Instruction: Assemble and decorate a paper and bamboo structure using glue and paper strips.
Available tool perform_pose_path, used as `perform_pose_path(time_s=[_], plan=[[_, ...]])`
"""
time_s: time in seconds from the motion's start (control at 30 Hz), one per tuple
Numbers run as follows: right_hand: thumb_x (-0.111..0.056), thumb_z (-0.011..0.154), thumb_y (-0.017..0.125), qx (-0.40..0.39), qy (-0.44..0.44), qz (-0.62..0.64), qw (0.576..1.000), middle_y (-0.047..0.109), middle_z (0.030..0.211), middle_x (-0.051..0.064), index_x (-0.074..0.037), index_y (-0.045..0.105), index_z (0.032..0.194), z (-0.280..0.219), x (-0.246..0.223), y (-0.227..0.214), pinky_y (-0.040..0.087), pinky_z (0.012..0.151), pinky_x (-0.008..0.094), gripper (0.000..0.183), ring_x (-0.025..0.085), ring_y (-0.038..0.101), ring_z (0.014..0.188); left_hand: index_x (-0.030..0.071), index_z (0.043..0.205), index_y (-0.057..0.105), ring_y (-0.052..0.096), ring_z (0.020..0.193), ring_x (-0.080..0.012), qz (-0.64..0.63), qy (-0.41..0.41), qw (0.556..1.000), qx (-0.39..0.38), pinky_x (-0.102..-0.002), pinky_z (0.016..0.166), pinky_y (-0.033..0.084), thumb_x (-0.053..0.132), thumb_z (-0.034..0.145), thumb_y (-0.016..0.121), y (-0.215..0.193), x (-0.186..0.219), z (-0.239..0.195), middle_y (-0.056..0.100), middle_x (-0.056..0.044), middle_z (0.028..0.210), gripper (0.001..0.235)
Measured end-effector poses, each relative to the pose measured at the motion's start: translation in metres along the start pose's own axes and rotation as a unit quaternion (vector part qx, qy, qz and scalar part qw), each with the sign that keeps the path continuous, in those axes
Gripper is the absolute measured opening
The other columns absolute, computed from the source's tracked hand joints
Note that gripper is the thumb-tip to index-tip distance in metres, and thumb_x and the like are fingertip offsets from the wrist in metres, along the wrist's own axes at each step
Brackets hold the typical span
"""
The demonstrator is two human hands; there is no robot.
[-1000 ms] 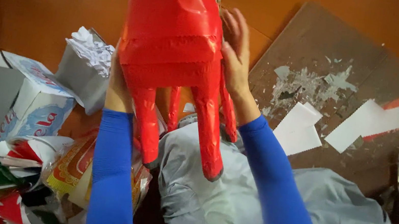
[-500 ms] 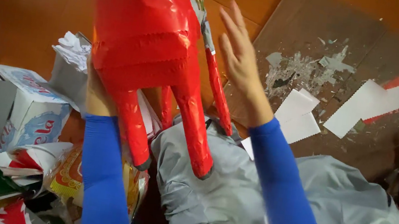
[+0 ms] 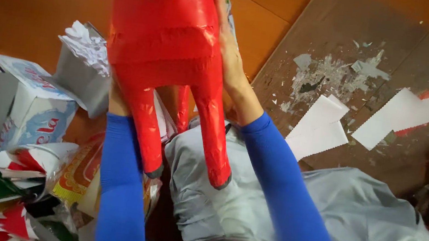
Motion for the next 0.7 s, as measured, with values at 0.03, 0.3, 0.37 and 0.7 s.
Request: perform_pose_path(time_s=[0.03, 0.3, 0.37, 0.7], plan=[[-0.026, 0.116, 0.042, 0.001, -0.022, 0.033, 0.999, 0.014, 0.176, 0.005, -0.009, 0.019, 0.168, -0.003, -0.004, 0.001, 0.01, 0.139, 0.029, 0.059, 0.017, 0.012, 0.165, 0.007, 0.161, 0.033, 0.05, 0.149, -0.0257, -0.024, 0.0, 1.0, 0.001, -0.042, 0.125, 0.043, 0.042, 0.106, 0.062, 0.001, 0.003, -0.002, 0.05, -0.011, 0.16, 0.072], [-0.041, 0.115, 0.049, 0.038, 0.189, 0.072, 0.979, 0.029, 0.174, 0.015, -0.003, 0.022, 0.169, -0.079, -0.029, -0.024, 0.029, 0.132, 0.037, 0.072, 0.026, 0.033, 0.16, 0.006, 0.166, 0.03, 0.045, 0.155, -0.0257, -0.218, -0.033, 0.975, 0.032, -0.043, 0.132, 0.039, 0.046, 0.108, 0.062, -0.024, -0.014, -0.103, 0.047, -0.01, 0.166, 0.077], [-0.045, 0.112, 0.051, 0.022, 0.241, 0.146, 0.959, 0.034, 0.172, 0.016, -0.003, 0.024, 0.169, -0.102, -0.052, -0.024, 0.035, 0.129, 0.04, 0.075, 0.027, 0.039, 0.156, 0.006, 0.167, 0.03, 0.044, 0.156, -0.0257, -0.243, -0.026, 0.969, 0.034, -0.043, 0.133, 0.038, 0.046, 0.108, 0.062, -0.016, 0.007, -0.137, 0.046, -0.01, 0.167, 0.077], [-0.008, 0.078, 0.086, -0.119, 0.401, 0.105, 0.902, 0.063, 0.123, 0.015, -0.011, 0.015, 0.167, -0.137, -0.106, 0.026, 0.062, 0.093, 0.044, 0.114, 0.025, 0.069, 0.109, 0.004, 0.16, 0.027, 0.052, 0.136, -0.0207, 0.042, -0.081, 0.994, -0.062, -0.039, 0.118, 0.045, 0.006, 0.079, 0.089, -0.006, 0.0, -0.198, 0.049, -0.01, 0.15, 0.102]])
Point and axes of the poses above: each hand's wrist, its own z-axis towards the middle knuckle, its own y-axis out of the palm, x = y × z, the point moved 8 cm from there along z, towards the middle knuckle
